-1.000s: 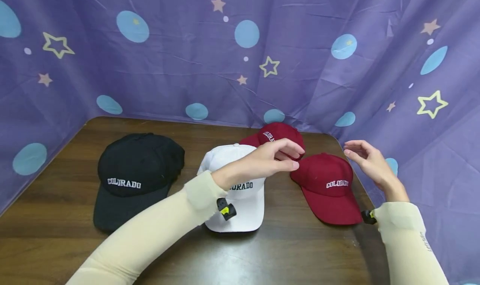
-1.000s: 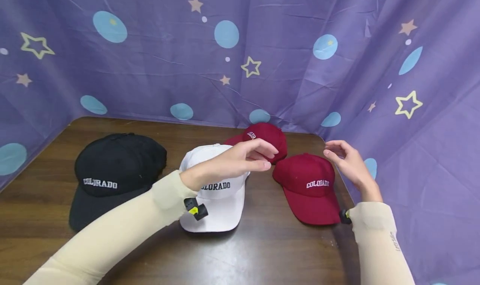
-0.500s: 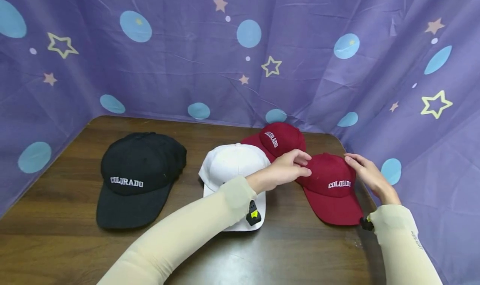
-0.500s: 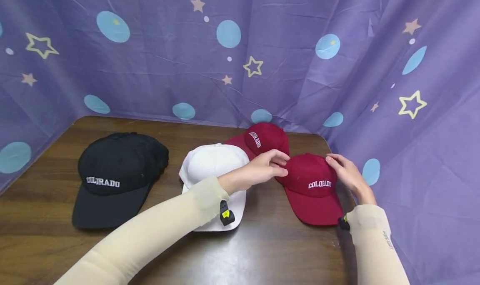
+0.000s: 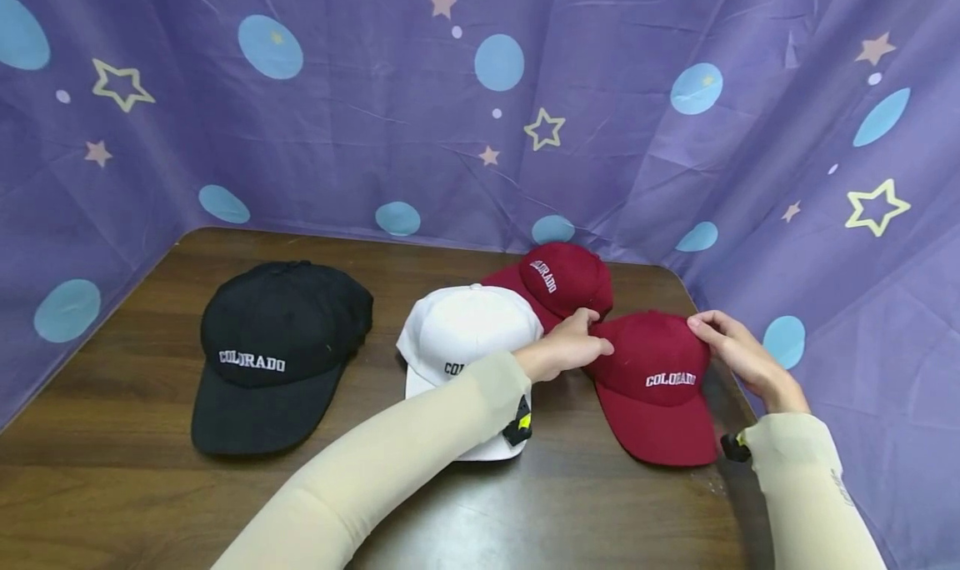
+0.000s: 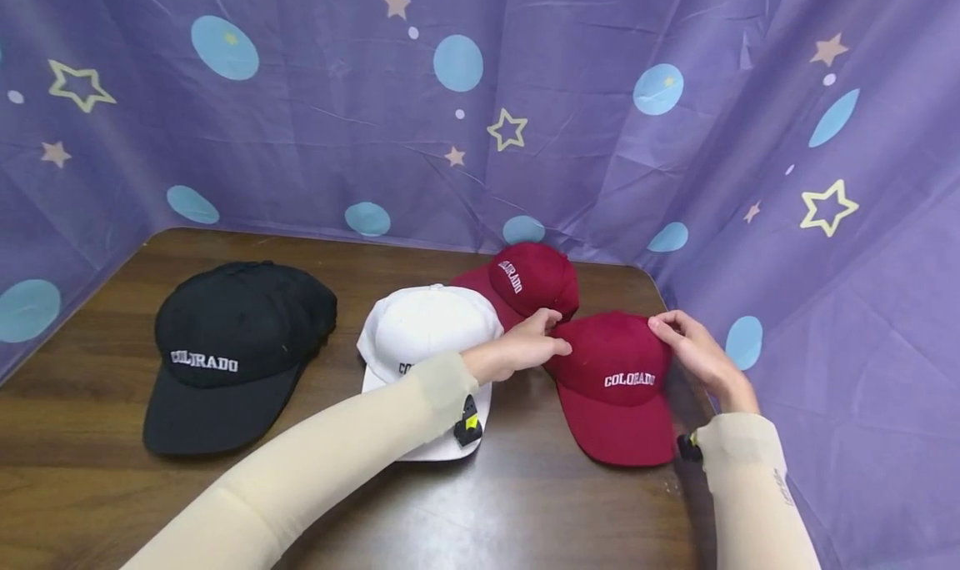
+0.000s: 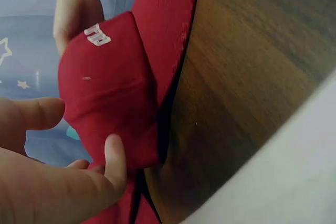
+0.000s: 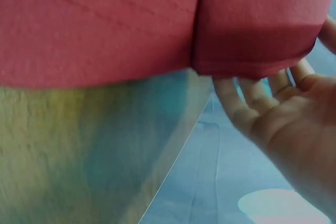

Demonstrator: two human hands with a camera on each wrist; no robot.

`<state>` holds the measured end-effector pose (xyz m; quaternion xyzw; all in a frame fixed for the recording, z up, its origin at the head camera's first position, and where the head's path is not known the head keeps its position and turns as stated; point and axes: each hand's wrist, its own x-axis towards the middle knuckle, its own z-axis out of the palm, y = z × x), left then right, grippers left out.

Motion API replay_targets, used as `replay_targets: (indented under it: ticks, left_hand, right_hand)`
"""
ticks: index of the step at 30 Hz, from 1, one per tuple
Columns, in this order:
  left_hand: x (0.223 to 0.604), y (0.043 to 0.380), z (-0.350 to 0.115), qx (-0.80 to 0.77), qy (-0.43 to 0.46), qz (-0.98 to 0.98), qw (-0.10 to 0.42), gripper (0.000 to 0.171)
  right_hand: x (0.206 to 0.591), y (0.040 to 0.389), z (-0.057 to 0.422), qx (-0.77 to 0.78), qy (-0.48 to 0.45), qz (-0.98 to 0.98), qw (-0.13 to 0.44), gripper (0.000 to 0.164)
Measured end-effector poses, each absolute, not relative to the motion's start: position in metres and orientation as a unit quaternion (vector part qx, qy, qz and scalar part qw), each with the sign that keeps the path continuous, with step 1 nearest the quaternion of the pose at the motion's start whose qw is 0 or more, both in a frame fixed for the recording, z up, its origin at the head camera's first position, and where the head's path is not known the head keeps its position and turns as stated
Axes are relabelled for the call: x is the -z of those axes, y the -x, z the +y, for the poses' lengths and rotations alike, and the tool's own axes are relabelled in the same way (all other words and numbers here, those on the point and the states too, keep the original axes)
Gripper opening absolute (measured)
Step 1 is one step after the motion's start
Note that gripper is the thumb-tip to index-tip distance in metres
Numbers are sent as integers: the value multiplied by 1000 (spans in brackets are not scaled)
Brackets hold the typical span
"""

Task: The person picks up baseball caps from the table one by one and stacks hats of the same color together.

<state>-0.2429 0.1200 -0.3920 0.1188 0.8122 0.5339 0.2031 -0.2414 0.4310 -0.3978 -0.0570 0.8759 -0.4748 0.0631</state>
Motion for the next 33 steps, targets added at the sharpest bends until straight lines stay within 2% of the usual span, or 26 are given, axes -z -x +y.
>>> replay_targets:
  ticks: [6,14,24,33]
  left_hand:
    - [396,250,120,-534,-112,813,201,59]
    - [400,262,121,-550,-95,818,141,57]
    - [403,270,124,-558,-48,821,110,51]
    - [391,258,117,-520,-69,847,81,49]
  right_hand:
    - [396,240,422,522,99,847,40,21]
    - [401,241,407,566,111,817,16,6]
    - [409,245,394,562,76,823,30,16]
    - [417,251,383,586,57,808,37,20]
